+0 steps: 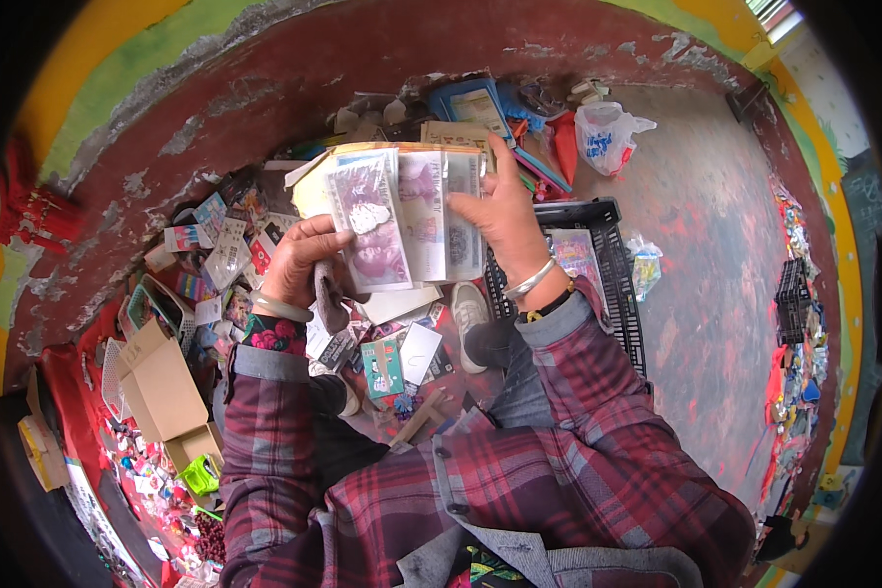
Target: The person sits on the floor and sorts through a large pile of paper items, including banknotes, cards, and stickers. They pick up individual items, inspect them, and place them into a black plastic crate or a separate pile.
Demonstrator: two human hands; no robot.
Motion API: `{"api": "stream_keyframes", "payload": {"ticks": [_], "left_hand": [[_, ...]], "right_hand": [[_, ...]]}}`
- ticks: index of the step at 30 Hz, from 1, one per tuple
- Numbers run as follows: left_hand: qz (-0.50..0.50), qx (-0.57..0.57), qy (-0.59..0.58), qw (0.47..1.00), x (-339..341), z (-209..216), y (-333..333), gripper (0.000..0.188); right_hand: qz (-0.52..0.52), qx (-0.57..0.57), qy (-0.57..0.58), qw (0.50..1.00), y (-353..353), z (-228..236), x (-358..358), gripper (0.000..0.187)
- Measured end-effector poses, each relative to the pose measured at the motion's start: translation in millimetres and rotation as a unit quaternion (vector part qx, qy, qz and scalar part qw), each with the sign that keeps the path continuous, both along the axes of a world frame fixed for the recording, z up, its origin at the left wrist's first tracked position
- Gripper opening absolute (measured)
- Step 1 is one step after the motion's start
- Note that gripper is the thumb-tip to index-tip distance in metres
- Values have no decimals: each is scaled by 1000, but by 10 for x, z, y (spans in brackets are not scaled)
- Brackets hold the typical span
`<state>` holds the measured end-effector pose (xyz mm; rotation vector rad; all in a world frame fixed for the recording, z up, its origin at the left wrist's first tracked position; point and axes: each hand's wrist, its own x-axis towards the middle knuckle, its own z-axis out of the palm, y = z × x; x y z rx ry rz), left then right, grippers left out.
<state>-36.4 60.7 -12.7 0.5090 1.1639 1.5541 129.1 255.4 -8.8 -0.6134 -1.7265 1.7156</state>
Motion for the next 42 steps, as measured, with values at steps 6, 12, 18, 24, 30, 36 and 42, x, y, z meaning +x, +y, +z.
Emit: {"api": "stream_keyframes", "payload": {"ticks": [6,12,18,24,30,36,42], "left_hand": [[33,18,-15,999,-53,-54,-22,19],[112,3,-57,992,53,-42,128,19],[61,-46,-28,997,-57,-76,85,9],[73,-45,-32,996,-39,-43,91,9],[57,-42,-54,996,-123,-192,81,9],[65,-43,-43,996,-103,-154,92,9],[74,-45,-29,996,-98,-125,87,10]], "right_hand": [[176,-301,74,934,114,99,74,40],[202,-315,24,927,109,78,109,25],[216,-268,36,938,88,117,113,27],[212,-257,33,942,82,132,114,26],[200,-210,18,957,66,91,86,23],[195,-190,21,962,43,152,106,23],[199,-178,28,963,54,127,110,22]]}}
